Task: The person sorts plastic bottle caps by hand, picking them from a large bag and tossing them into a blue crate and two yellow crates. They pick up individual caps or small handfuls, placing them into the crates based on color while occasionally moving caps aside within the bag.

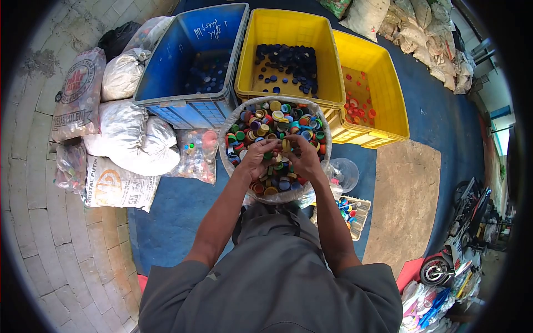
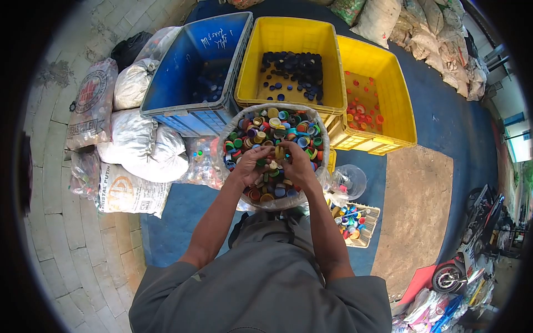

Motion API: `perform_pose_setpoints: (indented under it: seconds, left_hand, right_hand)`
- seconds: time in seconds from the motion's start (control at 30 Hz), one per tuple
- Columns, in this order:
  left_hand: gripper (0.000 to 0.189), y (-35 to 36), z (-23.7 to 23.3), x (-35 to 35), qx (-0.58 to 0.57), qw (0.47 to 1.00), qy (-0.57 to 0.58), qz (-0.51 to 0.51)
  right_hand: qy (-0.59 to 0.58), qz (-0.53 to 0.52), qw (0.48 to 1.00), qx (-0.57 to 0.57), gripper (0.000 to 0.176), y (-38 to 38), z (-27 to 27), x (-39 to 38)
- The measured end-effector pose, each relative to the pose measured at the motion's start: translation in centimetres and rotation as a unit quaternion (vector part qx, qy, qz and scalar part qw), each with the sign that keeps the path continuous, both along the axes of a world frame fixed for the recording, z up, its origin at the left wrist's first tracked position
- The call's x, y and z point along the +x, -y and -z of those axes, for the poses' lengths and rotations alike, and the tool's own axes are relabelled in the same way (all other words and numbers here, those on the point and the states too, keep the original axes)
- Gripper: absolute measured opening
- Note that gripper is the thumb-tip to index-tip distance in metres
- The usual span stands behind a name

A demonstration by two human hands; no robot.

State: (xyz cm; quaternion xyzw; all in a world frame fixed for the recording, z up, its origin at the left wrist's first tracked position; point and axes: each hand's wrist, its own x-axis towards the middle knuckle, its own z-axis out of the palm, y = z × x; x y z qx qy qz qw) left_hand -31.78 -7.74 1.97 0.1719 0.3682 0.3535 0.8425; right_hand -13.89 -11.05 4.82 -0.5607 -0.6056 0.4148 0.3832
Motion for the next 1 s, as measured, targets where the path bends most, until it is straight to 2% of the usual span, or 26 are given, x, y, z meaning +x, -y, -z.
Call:
perform_pose_setpoints:
  seconds: [0.07, 0.17, 0.27, 0.33, 0.37, 0.4, 0.47, 0.5, 0.67, 0.77, 0.83, 0.87, 0.9, 0.93, 1.0]
  left_hand:
    - [0.021, 0.0, -0.9, -0.4, -0.019, 0.999, 0.025, -0.045]
    - [0.028, -0.5, 0.5, -1.7, 0.0, 0.991, 0.125, -0.044]
    - [0.027, -0.1, -0.1, -1.8, 0.012, 0.995, 0.068, -0.07]
    - [0.025, 0.1, -0.8, -1.7, 0.024, 0.995, 0.087, -0.053]
    - [0.024, 0.4, -1.1, -1.5, 0.029, 0.994, 0.097, -0.043]
    - [0.024, 0.7, -1.3, -1.3, 0.033, 0.995, 0.084, -0.041]
    - [0.024, 1.2, -1.7, -0.5, 0.04, 0.997, 0.06, -0.032]
    - [0.025, 1.3, -1.9, -0.1, 0.062, 0.997, 0.03, -0.034]
    - [0.025, 1.6, -2.7, 0.1, 0.082, 0.995, 0.044, -0.026]
    - [0.024, 1.0, -2.6, 0.0, 0.082, 0.995, 0.029, -0.041]
    - [0.023, 0.2, -1.6, -0.1, 0.082, 0.995, -0.001, -0.059]
    - [0.022, -0.2, -0.7, 0.0, 0.124, 0.988, -0.055, -0.068]
    - [0.022, -0.5, 0.3, 0.2, 0.164, 0.977, -0.11, -0.076]
    - [0.021, -0.8, 1.0, 0.3, 0.204, 0.962, -0.163, -0.082]
    - [0.023, -1.2, 2.1, 0.7, 0.309, 0.9, -0.299, -0.067]
  right_hand:
    - [0.015, 0.021, 0.999, 0.033, 0.047, 0.0, 0.1, 0.5]
    - [0.156, 0.04, 0.979, 0.127, 0.047, -0.3, 0.6, 1.8]
    - [0.371, 0.144, 0.892, 0.216, 0.045, -0.2, 0.0, 1.5]
    - [0.155, 0.119, 0.977, 0.09, 0.041, -0.2, 0.2, 1.0]
    - [0.043, 0.103, 0.993, 0.022, 0.04, -0.1, 0.2, 0.7]
    - [-0.074, 0.085, 0.993, -0.046, 0.038, 0.3, -0.2, 0.1]
    - [-0.302, 0.046, 0.936, -0.177, 0.034, 1.2, -1.3, -1.6]
    - [-0.339, 0.048, 0.922, -0.18, 0.032, 1.3, -1.1, -2.0]
    - [-0.519, 0.086, 0.823, -0.214, 0.025, 2.0, 0.3, -2.8]
    - [-0.55, 0.087, 0.802, -0.217, 0.02, 1.5, 2.2, -1.4]
    - [-0.614, 0.081, 0.761, -0.195, 0.018, 1.2, 2.9, 0.7]
    - [-0.644, 0.077, 0.738, -0.184, 0.017, 1.1, 3.2, 1.5]
    - [-0.624, 0.14, 0.745, -0.19, 0.013, 1.1, 1.5, 1.7]
    - [-0.633, 0.147, 0.734, -0.197, 0.012, 1.1, 1.3, 2.3]
    - [-0.65, 0.162, 0.714, -0.206, 0.016, 1.2, 0.9, 3.5]
